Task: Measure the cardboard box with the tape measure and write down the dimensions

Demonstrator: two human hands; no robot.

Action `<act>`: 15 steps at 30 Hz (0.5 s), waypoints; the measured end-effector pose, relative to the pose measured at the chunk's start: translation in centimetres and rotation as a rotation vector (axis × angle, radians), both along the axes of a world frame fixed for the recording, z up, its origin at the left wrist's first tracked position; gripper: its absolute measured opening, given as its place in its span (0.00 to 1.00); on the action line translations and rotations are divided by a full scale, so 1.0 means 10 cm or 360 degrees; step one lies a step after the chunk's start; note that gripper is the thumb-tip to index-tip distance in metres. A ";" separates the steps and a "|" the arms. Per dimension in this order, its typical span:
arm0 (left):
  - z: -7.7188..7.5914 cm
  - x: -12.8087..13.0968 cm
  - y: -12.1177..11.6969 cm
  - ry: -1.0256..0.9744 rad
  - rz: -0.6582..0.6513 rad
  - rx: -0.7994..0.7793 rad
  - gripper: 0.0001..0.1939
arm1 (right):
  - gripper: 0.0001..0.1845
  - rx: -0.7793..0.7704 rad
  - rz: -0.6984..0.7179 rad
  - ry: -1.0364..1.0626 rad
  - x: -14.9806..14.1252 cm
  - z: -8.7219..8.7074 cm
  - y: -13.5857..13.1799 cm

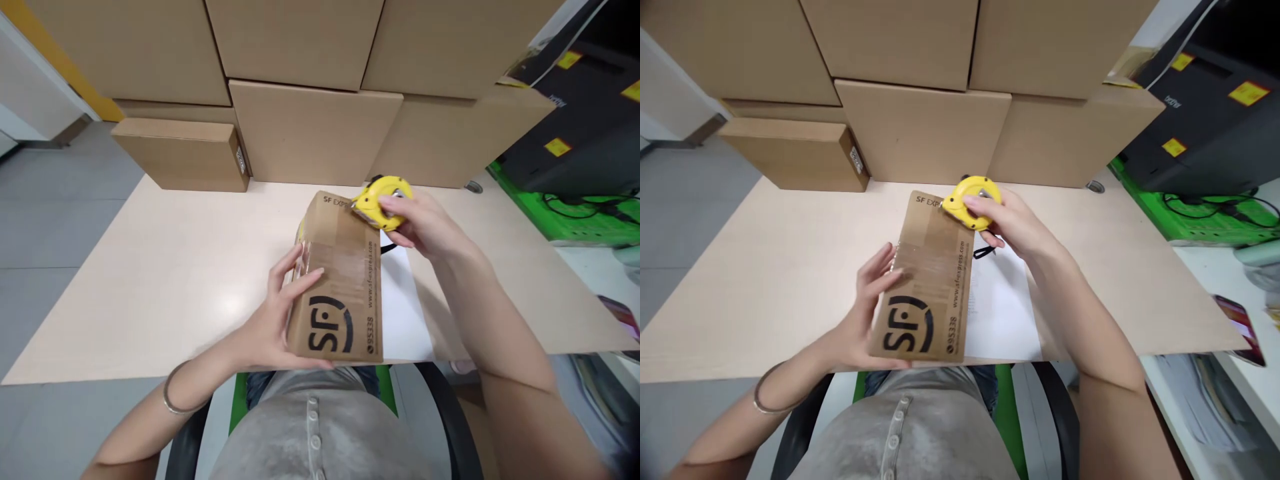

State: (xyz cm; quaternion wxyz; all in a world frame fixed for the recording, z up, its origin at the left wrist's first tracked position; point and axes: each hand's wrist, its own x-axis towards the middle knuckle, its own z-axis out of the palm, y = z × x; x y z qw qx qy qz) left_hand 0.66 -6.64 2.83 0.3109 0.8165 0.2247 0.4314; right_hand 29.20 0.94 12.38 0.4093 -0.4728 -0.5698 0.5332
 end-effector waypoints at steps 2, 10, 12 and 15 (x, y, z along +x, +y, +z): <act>-0.07 0.10 -0.13 0.0012 0.0118 -0.0041 0.67 | 0.19 -0.0048 0.0137 -0.0074 -0.10 -0.06 0.17; -0.19 -0.13 -0.04 -0.0100 0.0149 -0.0267 0.54 | 0.24 0.0272 0.0146 -0.0280 -0.24 -0.09 0.13; -0.13 -0.08 0.22 -0.0432 0.0271 -0.0471 0.43 | 0.25 0.0537 0.0205 -0.0345 -0.29 -0.05 0.11; -0.06 0.16 0.68 -0.0796 0.0304 -0.0740 0.41 | 0.24 0.0852 0.0401 -0.0486 -0.43 -0.03 0.13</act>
